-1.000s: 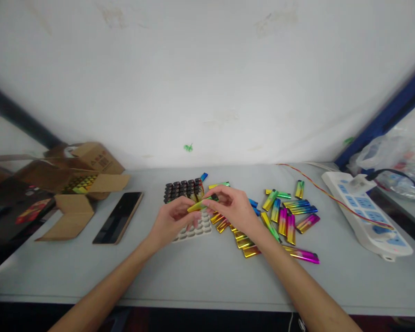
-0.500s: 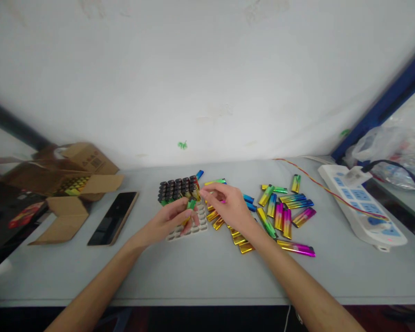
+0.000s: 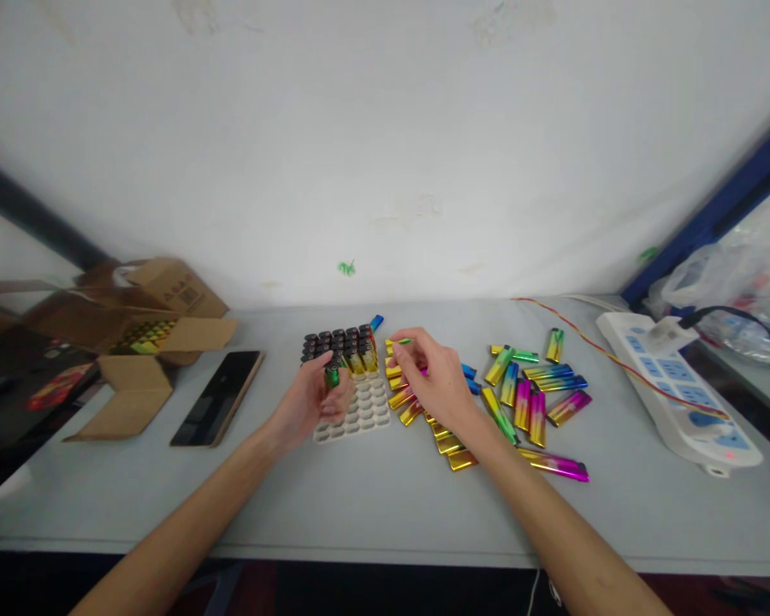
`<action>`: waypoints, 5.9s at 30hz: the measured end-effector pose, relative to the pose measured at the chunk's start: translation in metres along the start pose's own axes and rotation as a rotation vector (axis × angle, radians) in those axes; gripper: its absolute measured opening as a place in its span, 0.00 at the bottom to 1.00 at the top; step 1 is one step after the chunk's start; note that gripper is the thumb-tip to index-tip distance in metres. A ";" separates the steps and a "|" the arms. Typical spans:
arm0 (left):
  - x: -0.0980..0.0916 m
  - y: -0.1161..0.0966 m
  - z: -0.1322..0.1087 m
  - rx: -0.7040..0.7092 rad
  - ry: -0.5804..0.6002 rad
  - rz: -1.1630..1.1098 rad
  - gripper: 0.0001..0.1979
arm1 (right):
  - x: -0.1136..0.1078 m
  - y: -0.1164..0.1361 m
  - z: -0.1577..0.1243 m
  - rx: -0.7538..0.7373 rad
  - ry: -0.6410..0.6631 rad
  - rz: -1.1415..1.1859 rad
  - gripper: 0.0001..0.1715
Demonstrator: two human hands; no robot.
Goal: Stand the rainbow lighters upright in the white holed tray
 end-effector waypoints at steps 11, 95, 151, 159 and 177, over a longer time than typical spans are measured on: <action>-0.011 0.011 0.003 -0.006 -0.074 0.061 0.29 | 0.000 0.001 0.000 -0.038 0.017 -0.095 0.13; -0.033 -0.053 -0.027 0.925 -0.668 1.291 0.43 | -0.059 0.001 0.009 -0.255 -0.121 -0.637 0.14; 0.023 -0.004 -0.006 0.264 0.069 0.444 0.17 | 0.005 0.026 -0.004 -0.249 0.136 -0.102 0.15; 0.022 0.004 -0.005 0.204 0.179 0.262 0.17 | -0.019 0.023 -0.001 -0.166 -0.014 -0.292 0.23; 0.002 0.012 0.002 -0.051 0.027 0.115 0.31 | -0.018 0.015 -0.002 -0.264 0.071 -0.513 0.19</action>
Point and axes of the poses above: each hand's wrist, its own z-axis towards the middle knuckle, its own x-axis out of the palm, y = z × x, the point moved 7 cm from there along z, towards the middle knuckle, and after that the axes turned 4 degrees about -x, right-handed, at the moved point
